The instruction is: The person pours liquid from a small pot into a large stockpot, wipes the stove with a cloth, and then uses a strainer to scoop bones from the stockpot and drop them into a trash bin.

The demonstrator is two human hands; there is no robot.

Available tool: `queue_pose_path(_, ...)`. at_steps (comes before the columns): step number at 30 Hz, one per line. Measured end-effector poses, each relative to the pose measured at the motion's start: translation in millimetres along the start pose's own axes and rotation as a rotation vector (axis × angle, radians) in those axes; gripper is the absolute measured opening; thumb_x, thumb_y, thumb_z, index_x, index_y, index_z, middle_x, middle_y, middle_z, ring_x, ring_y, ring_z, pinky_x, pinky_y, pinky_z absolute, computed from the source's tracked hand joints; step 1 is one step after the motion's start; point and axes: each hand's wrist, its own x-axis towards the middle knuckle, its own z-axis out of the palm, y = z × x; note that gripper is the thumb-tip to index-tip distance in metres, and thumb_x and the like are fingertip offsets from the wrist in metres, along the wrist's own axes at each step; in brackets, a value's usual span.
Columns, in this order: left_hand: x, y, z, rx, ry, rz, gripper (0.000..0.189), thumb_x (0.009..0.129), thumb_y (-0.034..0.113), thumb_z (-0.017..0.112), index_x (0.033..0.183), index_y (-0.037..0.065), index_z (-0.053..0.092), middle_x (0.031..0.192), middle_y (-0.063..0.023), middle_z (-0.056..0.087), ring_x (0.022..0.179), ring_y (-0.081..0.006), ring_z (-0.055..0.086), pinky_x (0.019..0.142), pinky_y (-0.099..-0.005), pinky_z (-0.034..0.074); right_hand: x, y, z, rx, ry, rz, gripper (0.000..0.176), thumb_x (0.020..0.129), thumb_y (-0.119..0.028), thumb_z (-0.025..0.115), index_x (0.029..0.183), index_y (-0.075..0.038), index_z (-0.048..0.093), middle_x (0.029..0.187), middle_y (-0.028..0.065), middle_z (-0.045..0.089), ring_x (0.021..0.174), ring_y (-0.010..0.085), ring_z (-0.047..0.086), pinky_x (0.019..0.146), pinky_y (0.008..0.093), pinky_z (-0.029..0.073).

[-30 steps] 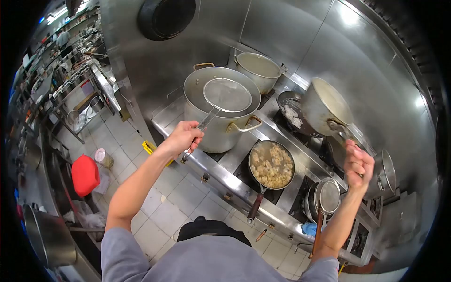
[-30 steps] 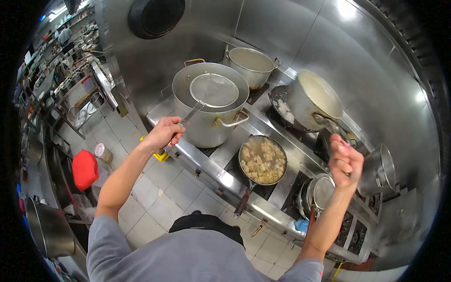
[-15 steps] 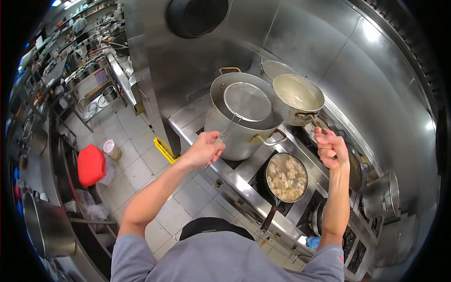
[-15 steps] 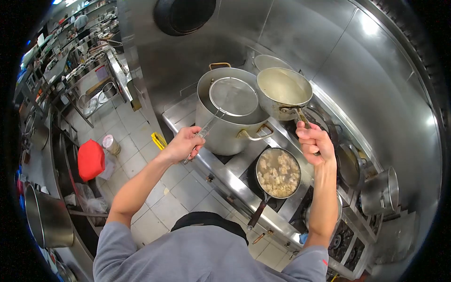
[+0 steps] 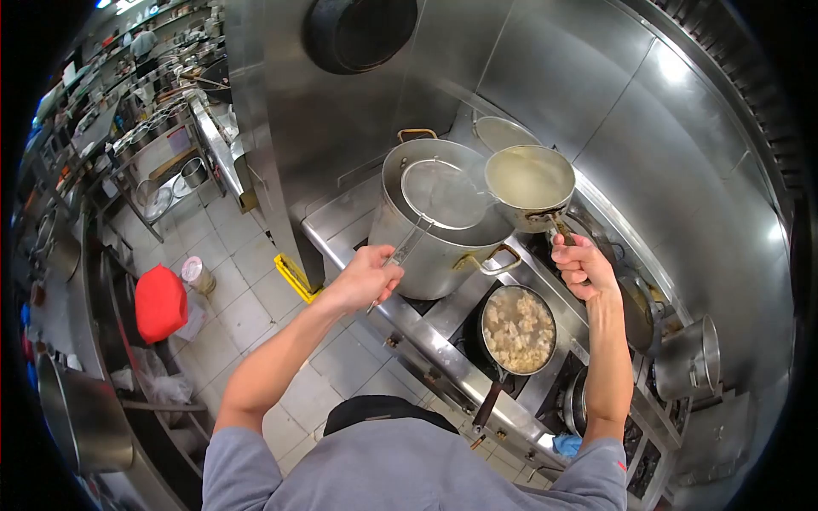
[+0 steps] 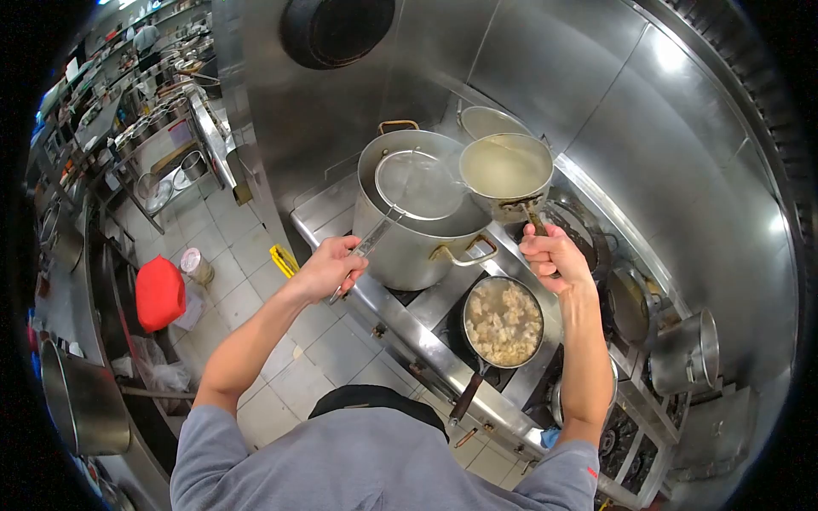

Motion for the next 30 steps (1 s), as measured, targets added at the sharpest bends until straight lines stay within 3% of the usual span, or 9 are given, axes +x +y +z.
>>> queue_pose_path(3,0.1,2.0,-0.2,-0.009,-0.025,0.007,0.026,0.083,0.005,0.052,0.105,-0.009,0.047,0.058,-0.0008,0.048,0.044,-0.0063,0.044,0.038,-0.0227,0.034,2.9,1.9,-0.7,-0.050,0.032,-0.002,0.025,0.072,0.011,0.054,0.087,-0.007,0.047,0.068,-0.0029,0.046,0.040,-0.0015,0.025,0.030,0.0160,0.014)
queue_pose_path(6,-2.2,6.0,0.6,-0.009,-0.039,-0.007,0.037,0.083,0.005,0.052,0.115,-0.012,0.044,0.059,-0.0010,0.048,0.044,-0.0067,0.044,0.039,-0.0227,0.034,4.8,2.6,0.1,-0.099,0.056,0.013,0.025,0.072,0.011,0.054,0.086,-0.009,0.047,0.067,-0.0052,0.043,0.040,-0.0013,0.024,0.030,0.0168,0.013)
queue_pose_path(8,-2.9,5.4,1.7,-0.022,-0.008,-0.021,0.054,0.083,0.005,0.053,0.130,-0.015,0.033,0.058,-0.0010,0.049,0.043,-0.0071,0.044,0.039,-0.0228,0.034,5.8,3.5,1.6,-0.133,0.086,0.035,0.026,0.072,0.011,0.054,0.086,-0.010,0.046,0.066,-0.0068,0.040,0.041,-0.0011,0.023,0.031,0.0176,0.012)
queue_pose_path(11,-1.9,4.3,1.2,-0.041,-0.020,-0.016,0.066,0.082,0.005,0.053,0.137,-0.015,0.022,0.057,-0.0009,0.048,0.043,-0.0074,0.043,0.040,-0.0230,0.035,10.0,6.7,2.2,-0.132,0.151,0.009,0.028,0.072,0.011,0.054,0.087,-0.011,0.045,0.065,-0.0068,0.039,0.042,-0.0008,0.023,0.031,0.0181,0.012)
queue_pose_path(18,-3.9,4.2,4.0,-0.028,0.015,0.009,0.067,0.081,0.006,0.054,0.136,-0.017,0.022,0.057,-0.0006,0.049,0.042,-0.0070,0.044,0.040,-0.0230,0.035,14.1,8.9,6.8,-0.204,0.118,0.006,0.028,0.072,0.010,0.054,0.087,-0.011,0.044,0.067,-0.0062,0.040,0.043,-0.0004,0.023,0.032,0.0183,0.013)
queue_pose_path(27,-5.3,3.3,4.5,-0.090,-0.023,0.001,0.041,0.083,0.006,0.053,0.119,-0.011,0.042,0.056,0.0013,0.047,0.041,-0.0056,0.042,0.038,-0.0225,0.033,16.5,12.6,23.8,-0.336,0.115,0.007,0.032,0.069,0.010,0.057,0.084,-0.013,0.040,0.062,-0.0063,0.036,0.044,0.0012,0.027,0.036,0.0197,0.017)
queue_pose_path(30,-4.8,0.6,4.8,-0.100,-0.021,-0.005,0.036,0.084,0.005,0.053,0.116,-0.010,0.045,0.056,0.0016,0.047,0.041,-0.0055,0.041,0.037,-0.0227,0.032,25.4,22.4,16.5,-0.376,0.124,-0.030,0.032,0.069,0.005,0.058,0.088,-0.013,0.040,0.061,-0.0061,0.036,0.041,0.0009,0.024,0.034,0.0209,0.012)
